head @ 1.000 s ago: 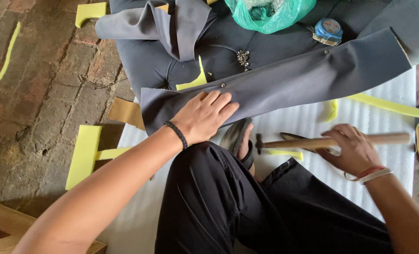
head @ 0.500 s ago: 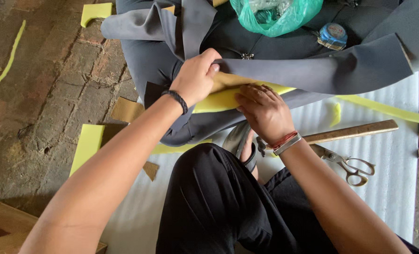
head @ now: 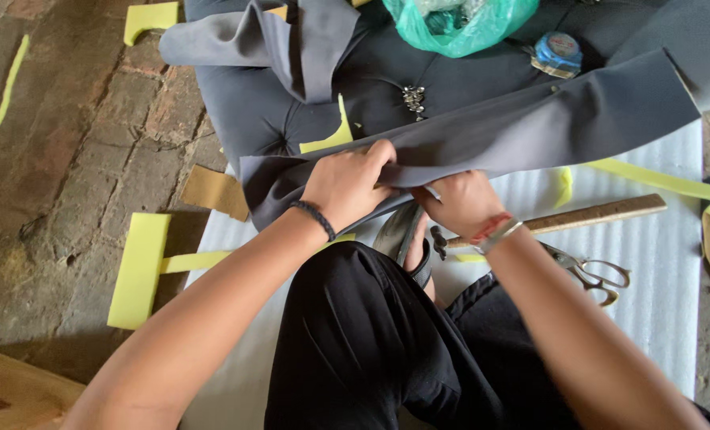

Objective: The person cuts a strip of yellow foam with a knife, wraps the foam strip in gray fabric, and positions it along the sofa armrest. They then hammer tacks through the fabric to fasten it to the sofa frame, pressing the fabric in place between tacks.

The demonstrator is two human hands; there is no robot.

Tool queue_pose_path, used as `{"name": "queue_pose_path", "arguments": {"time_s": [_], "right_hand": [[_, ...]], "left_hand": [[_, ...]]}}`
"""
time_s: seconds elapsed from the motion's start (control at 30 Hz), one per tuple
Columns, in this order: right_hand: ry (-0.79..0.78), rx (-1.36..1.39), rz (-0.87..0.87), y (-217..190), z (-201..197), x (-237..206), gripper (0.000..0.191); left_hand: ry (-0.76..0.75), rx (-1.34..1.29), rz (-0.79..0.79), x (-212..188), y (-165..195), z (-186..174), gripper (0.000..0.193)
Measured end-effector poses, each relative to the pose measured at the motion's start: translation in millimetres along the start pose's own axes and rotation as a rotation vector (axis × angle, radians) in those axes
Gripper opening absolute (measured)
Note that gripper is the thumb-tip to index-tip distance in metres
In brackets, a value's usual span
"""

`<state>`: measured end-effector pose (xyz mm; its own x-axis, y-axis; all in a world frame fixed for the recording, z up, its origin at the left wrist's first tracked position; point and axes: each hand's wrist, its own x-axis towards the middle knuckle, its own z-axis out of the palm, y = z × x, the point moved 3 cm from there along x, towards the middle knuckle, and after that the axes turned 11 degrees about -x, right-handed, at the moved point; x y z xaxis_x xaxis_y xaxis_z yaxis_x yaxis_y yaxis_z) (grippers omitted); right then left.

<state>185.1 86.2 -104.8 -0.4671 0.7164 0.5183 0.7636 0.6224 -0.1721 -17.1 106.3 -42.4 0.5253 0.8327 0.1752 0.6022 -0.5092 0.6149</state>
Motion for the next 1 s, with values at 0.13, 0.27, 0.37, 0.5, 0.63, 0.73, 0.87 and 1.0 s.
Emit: {"name": "queue_pose_path", "arguments": {"time_s": [0.13,0.27,0.37,0.5,0.63,0.73,0.87,1.0], "right_hand": [[-0.043,0.127,0.503,28,-28,-41,0.022],[0.389,1.094,1.214,65,-59,-57,0.03],[0.51,1.004,1.526,92,-69,-54,0.032],[0.468,0.638,1.405,110,-67,-65,0.032],[0.392,0.722,1.451,122,-43,-90,0.03],[0.357,0.764,1.501,132,-28,-98,0.028],[0.329,0.808,1.498,136,-17,-97,0.028],[0.311,0.851,1.469,133,-20,-96,0.029]], "left_hand": [[0.006,0.087,0.225,-11,-7,0,0.027],[-0.014,0.176,0.418,-24,-9,-1,0.014],[-0.113,0.217,0.469,-30,-7,2,0.014],[-0.148,0.199,0.394,-27,-1,-1,0.009],[-0.251,0.17,0.251,-20,10,-6,0.013],[-0.476,0.204,0.016,-10,18,-4,0.027],[-0.172,-0.047,0.21,49,56,29,0.027],[-0.008,-0.025,0.301,133,79,100,0.047]]}}
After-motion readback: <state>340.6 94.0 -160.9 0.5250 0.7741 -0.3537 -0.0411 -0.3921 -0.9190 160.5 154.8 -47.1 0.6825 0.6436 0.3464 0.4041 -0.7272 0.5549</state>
